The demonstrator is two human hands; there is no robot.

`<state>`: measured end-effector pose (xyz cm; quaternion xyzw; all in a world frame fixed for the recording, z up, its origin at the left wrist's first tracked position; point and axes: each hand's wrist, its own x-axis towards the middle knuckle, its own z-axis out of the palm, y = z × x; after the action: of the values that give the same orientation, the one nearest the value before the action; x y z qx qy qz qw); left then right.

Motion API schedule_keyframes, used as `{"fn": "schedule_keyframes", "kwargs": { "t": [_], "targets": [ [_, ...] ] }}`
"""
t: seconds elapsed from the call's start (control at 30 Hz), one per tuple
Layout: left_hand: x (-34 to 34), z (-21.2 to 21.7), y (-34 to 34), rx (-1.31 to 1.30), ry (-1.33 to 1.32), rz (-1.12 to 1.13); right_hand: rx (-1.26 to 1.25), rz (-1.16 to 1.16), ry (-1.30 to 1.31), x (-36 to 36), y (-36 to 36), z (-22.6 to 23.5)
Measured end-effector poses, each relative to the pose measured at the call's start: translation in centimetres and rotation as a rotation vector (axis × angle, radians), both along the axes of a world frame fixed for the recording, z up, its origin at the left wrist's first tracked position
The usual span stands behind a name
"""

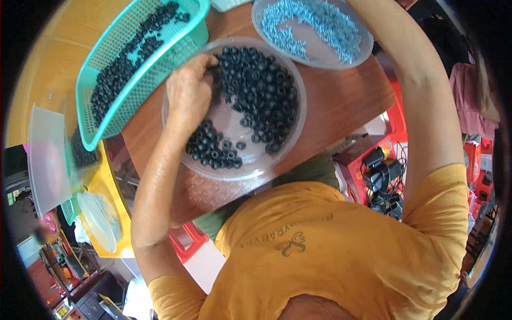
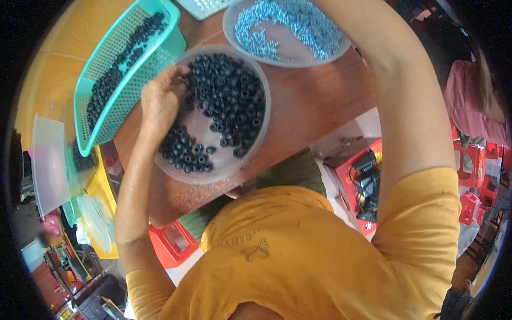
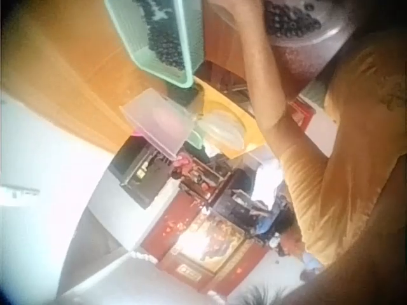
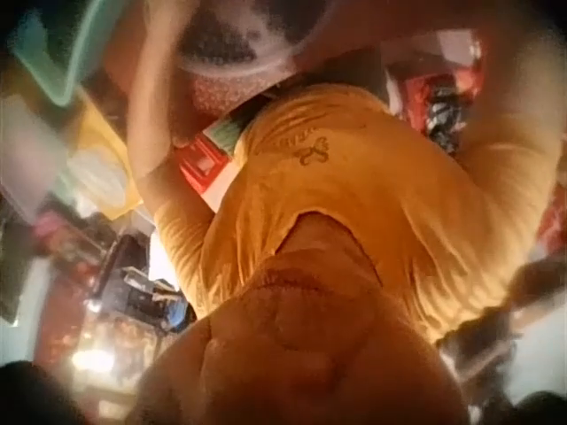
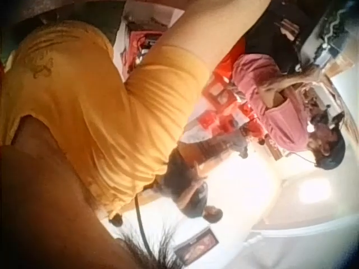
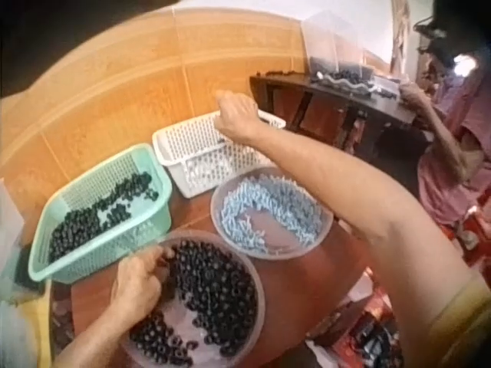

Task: The person assembles plastic cord stoppers by fitting small parts into them by hand and setting them aside on a tray.

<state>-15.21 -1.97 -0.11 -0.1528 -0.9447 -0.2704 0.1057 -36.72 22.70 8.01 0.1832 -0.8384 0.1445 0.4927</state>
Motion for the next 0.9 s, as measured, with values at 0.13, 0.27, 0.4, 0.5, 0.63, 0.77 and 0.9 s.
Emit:
{"fn": "schedule_keyframes", "kwargs": {
  "t": [0.13,0.27,0.4,0.5,0.63,0.77,0.9],
  "targets": [
    [2.4,1.2,0.2,0.079,-0.04,0.003,-0.09,0.157,-0.192,5.5,-0.8,-2.2],
    [6.3,1.9,0.2,0.108,-0.152,-0.127,-0.114,0.218,-0.503,14.1,-0.7,-3.3],
    [8.7,2.1,0.6,-0.059,-0.087,-0.396,-0.172,0.463,-0.497,17.1,0.1,-5.0],
    [9.2,1.2,1.1,-0.22,-0.011,-0.49,-0.289,0.747,-0.483,19.4,0.0,-3.9],
    [9.4,1.1,1.8,-0.294,0.131,-0.51,-0.208,0.636,-0.475,20.3,-0.6,-4.8],
    [9.8,2.1,1.1,0.094,-0.018,-0.334,-0.309,0.64,-0.604,22.8,-1.4,-5.3],
    [10.8,2.1,0.4,1.137,-0.582,0.04,-0.36,0.69,-0.679,26.9,-2.9,-6.0]
  ]
}}
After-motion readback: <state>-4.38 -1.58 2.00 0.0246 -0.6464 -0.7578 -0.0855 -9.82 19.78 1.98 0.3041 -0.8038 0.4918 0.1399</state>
